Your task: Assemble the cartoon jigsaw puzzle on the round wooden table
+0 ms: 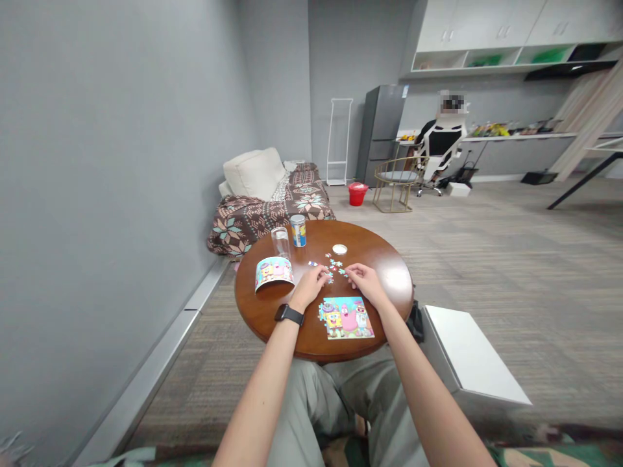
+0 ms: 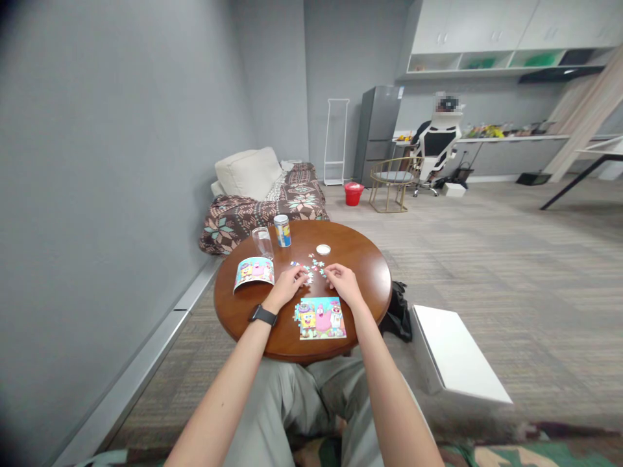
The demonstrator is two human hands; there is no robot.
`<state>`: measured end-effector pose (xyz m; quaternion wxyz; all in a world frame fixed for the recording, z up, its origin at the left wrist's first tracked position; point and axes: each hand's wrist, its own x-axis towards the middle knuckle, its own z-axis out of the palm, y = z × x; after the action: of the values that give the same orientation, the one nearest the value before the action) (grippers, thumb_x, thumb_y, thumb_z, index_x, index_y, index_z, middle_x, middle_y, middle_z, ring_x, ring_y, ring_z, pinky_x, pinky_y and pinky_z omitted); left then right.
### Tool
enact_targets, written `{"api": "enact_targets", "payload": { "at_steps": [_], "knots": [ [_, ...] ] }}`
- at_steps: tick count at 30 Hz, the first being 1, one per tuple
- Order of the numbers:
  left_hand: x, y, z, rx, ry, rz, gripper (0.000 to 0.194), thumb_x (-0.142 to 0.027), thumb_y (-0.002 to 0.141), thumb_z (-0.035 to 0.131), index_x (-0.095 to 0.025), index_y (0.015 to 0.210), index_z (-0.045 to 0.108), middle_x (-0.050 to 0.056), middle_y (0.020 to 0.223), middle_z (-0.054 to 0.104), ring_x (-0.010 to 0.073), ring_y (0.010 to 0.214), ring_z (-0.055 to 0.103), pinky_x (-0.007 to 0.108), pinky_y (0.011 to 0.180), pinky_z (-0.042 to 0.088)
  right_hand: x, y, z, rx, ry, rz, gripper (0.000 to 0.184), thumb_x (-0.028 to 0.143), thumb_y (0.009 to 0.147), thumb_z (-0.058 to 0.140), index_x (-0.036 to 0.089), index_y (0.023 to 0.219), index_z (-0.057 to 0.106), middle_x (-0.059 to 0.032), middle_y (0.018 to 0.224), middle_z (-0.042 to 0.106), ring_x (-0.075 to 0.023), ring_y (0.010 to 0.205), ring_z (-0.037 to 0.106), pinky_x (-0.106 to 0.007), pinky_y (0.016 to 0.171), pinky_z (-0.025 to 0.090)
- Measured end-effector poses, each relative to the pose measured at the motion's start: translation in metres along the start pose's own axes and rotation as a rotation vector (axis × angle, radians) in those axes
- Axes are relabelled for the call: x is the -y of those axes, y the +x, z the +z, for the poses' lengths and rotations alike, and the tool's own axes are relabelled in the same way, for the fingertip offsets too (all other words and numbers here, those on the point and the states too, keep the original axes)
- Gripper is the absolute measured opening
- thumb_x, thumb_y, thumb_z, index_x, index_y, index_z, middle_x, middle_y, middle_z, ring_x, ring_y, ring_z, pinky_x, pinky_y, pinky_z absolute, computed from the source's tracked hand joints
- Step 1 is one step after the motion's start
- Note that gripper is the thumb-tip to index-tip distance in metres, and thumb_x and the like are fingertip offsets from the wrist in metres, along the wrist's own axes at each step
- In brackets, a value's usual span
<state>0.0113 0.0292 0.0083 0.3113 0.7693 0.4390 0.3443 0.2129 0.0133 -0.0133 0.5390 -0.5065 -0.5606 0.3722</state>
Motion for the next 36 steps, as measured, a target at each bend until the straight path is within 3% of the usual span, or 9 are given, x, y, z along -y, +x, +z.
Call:
{"api": "enact_targets", "payload": {
  "at_steps": [7,14,19,27,33,36],
  "knots": [
    [0.005,0.0013,0.0032,-0.045,0.006,0.031,0.015,-0.015,0.079,0.066,-0.018,0.093,0.062,-0.001,0.079,0.066,0.0136,0.07,0.062,0.026,0.071,0.05,-0.0023,0.0015,0.0,0.011,0.068,0.032,0.028,0.041,0.074,0.067,0.018,0.09,0.072,-0.0066,0.082,0.075,-0.0186,0.071,0.07,-0.03,0.065,0.054],
    [0.0047,0.0006,0.0027,-0.042,0.034,0.07,0.017,-0.01,0.076,0.066,-0.018,0.09,0.059,-0.002,0.079,0.063,0.0122,0.068,0.059,0.025,0.068,0.049,-0.0021,0.0026,-0.0001,-0.038,0.085,0.011,0.021,0.034,0.069,0.068,0.019,0.084,0.068,-0.0056,0.085,0.075,-0.015,0.061,0.066,-0.03,0.064,0.055],
    [0.0032,0.0009,0.0036,-0.045,0.007,0.073,0.019,-0.018,0.076,0.071,-0.019,0.088,0.056,-0.002,0.078,0.061,0.0126,0.068,0.057,0.026,0.067,0.048,0.0003,0.0008,0.0033,-0.016,0.146,0.028,0.033,0.046,0.066,0.079,0.019,0.079,0.064,-0.0062,0.076,0.073,-0.0209,0.073,0.072,-0.032,0.068,0.057],
    [0.0007,-0.0007,0.0026,-0.035,-0.006,0.047,0.019,-0.022,0.077,0.071,-0.019,0.086,0.055,-0.003,0.076,0.06,0.0128,0.067,0.057,0.026,0.067,0.048,-0.0027,0.0,0.0003,-0.007,0.002,-0.005,0.03,0.048,0.074,0.072,0.02,0.08,0.064,-0.0008,0.063,0.067,-0.0122,0.048,0.055,-0.025,0.046,0.042],
    [0.0002,-0.0006,0.0031,-0.038,0.029,0.072,0.008,-0.019,0.08,0.065,-0.018,0.085,0.059,-0.002,0.075,0.061,0.013,0.067,0.058,0.026,0.068,0.049,-0.0077,0.0032,0.0008,0.009,-0.037,-0.016,0.024,0.044,0.074,0.068,0.021,0.081,0.064,-0.0001,0.065,0.067,-0.0156,0.059,0.062,-0.028,0.059,0.049],
    [0.0007,-0.0001,0.0032,-0.023,0.033,0.088,0.008,-0.019,0.08,0.066,-0.018,0.086,0.06,-0.001,0.076,0.062,0.0138,0.069,0.059,0.027,0.07,0.05,-0.0092,0.0043,0.001,-0.001,-0.043,-0.009,0.026,0.044,0.072,0.071,0.021,0.082,0.064,0.0005,0.064,0.066,-0.015,0.057,0.061,-0.028,0.058,0.049]
  ]
}}
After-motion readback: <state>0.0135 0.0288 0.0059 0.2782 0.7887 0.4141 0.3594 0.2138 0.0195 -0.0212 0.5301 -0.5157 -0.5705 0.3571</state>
